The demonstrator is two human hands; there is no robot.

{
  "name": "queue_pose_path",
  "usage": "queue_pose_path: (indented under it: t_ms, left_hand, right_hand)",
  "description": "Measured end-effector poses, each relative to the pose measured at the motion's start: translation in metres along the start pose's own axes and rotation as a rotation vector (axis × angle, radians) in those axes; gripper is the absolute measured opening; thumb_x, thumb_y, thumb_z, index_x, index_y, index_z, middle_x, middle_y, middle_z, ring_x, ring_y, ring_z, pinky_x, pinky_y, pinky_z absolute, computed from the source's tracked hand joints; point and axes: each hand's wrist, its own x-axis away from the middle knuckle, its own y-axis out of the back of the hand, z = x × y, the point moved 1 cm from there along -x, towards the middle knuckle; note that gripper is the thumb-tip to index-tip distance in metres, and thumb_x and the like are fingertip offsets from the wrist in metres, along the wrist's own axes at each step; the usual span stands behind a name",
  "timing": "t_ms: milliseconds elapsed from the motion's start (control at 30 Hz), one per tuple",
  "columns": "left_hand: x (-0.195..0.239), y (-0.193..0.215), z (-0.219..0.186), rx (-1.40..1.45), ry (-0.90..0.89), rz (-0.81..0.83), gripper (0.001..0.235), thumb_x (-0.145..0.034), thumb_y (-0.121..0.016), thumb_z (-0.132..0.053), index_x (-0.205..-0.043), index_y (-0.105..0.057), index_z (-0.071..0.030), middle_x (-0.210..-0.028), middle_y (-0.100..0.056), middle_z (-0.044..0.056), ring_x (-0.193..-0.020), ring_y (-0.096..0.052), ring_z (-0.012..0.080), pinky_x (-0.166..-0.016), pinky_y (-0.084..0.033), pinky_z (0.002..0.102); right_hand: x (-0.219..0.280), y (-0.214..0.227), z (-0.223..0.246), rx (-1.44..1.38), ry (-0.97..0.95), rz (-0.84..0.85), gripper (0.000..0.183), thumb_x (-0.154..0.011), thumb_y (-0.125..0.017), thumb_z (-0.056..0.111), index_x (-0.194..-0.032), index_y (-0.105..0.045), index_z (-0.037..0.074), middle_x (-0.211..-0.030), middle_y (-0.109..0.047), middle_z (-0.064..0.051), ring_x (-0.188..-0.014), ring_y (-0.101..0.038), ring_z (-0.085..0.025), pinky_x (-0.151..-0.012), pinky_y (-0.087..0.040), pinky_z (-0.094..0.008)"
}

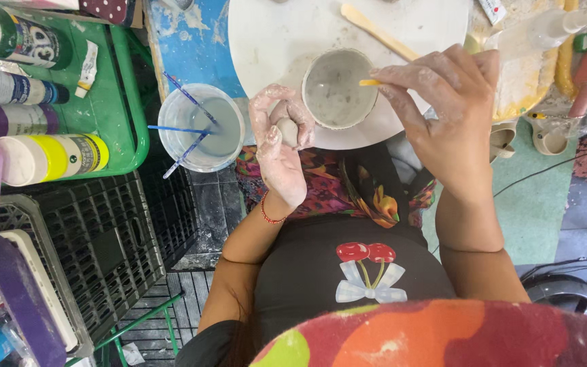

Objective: The person molds a small piece of clay by hand, rolling and shaping it into a sphere and then smoothing it with a wooden tool and a brush.

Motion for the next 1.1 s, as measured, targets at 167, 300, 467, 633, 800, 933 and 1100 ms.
queue_pose_path:
  t_ms: [167,300,467,633,800,933,1100]
  left_hand:
    - [0.001,0.001,0.002,0.007,-0.013,-0.001,0.051,-0.104,-0.053,-0.045,-0.133,-0.046,-0.004,-0.075,-0.044,0.006,-0.070,-0.041,0.0128,-0.065,-0.033,0.026]
    - [0.002,0.002,0.003,0.024,-0.018,0.006,0.049,-0.106,-0.053,-0.045,-0.133,-0.047,-0.004,-0.076,-0.043,0.004,-0.071,-0.041,0.0130,-0.065,-0.034,0.027]
    - [0.002,0.003,0.006,0.038,-0.012,-0.008,0.049,-0.105,-0.054,-0.044,-0.132,-0.047,-0.005,-0.079,-0.047,0.006,-0.071,-0.042,0.0122,-0.064,-0.035,0.026]
    - [0.003,0.005,0.009,0.058,-0.013,-0.024,0.046,-0.106,-0.055,-0.042,-0.132,-0.048,-0.005,-0.082,-0.048,0.006,-0.072,-0.043,0.0121,-0.065,-0.036,0.026]
    - [0.004,0.006,0.010,0.074,-0.025,-0.028,0.041,-0.106,-0.056,-0.041,-0.126,-0.049,-0.005,-0.084,-0.048,0.006,-0.073,-0.045,0.0124,-0.066,-0.037,0.026]
    - [0.007,0.010,0.012,0.079,-0.013,-0.037,0.040,-0.107,-0.056,-0.041,-0.124,-0.049,-0.005,-0.089,-0.050,0.006,-0.074,-0.045,0.0123,-0.068,-0.038,0.027]
    - [0.017,0.014,0.024,0.145,0.063,-0.117,0.039,-0.106,-0.059,-0.041,-0.127,-0.047,-0.011,-0.092,-0.052,0.003,-0.072,-0.046,0.0134,-0.059,-0.033,0.024]
  right_hand:
    - [-0.001,-0.003,0.003,-0.154,-0.014,-0.028,0.018,-0.097,-0.080,-0.001,-0.111,-0.074,0.008,-0.102,-0.069,-0.006,-0.095,-0.065,-0.024,-0.087,-0.048,-0.037]
    - [0.002,-0.009,0.001,-0.231,-0.029,-0.034,0.018,-0.101,-0.075,-0.009,-0.114,-0.072,0.003,-0.104,-0.068,-0.010,-0.095,-0.069,-0.024,-0.080,-0.054,-0.033]
    - [-0.001,-0.011,0.001,-0.276,-0.012,-0.028,0.022,-0.095,-0.073,-0.014,-0.111,-0.073,0.001,-0.104,-0.070,-0.011,-0.089,-0.070,-0.023,-0.076,-0.054,-0.032]
    - [-0.003,-0.013,0.000,-0.211,0.011,-0.036,0.019,-0.093,-0.080,-0.007,-0.107,-0.074,0.005,-0.097,-0.070,-0.008,-0.088,-0.068,-0.021,-0.076,-0.052,-0.032]
    - [-0.006,-0.015,-0.001,-0.082,0.077,-0.050,0.017,-0.093,-0.090,0.006,-0.100,-0.075,0.011,-0.088,-0.067,-0.002,-0.080,-0.063,-0.019,-0.074,-0.042,-0.034]
    - [-0.007,-0.015,-0.002,0.002,0.088,-0.032,0.018,-0.089,-0.091,0.010,-0.098,-0.075,0.013,-0.084,-0.063,0.001,-0.080,-0.059,-0.019,-0.078,-0.038,-0.037]
    - [-0.008,-0.013,0.008,0.161,0.135,0.048,0.015,-0.094,-0.085,0.014,-0.104,-0.074,0.015,-0.098,-0.063,0.002,-0.093,-0.058,-0.018,-0.089,-0.038,-0.033]
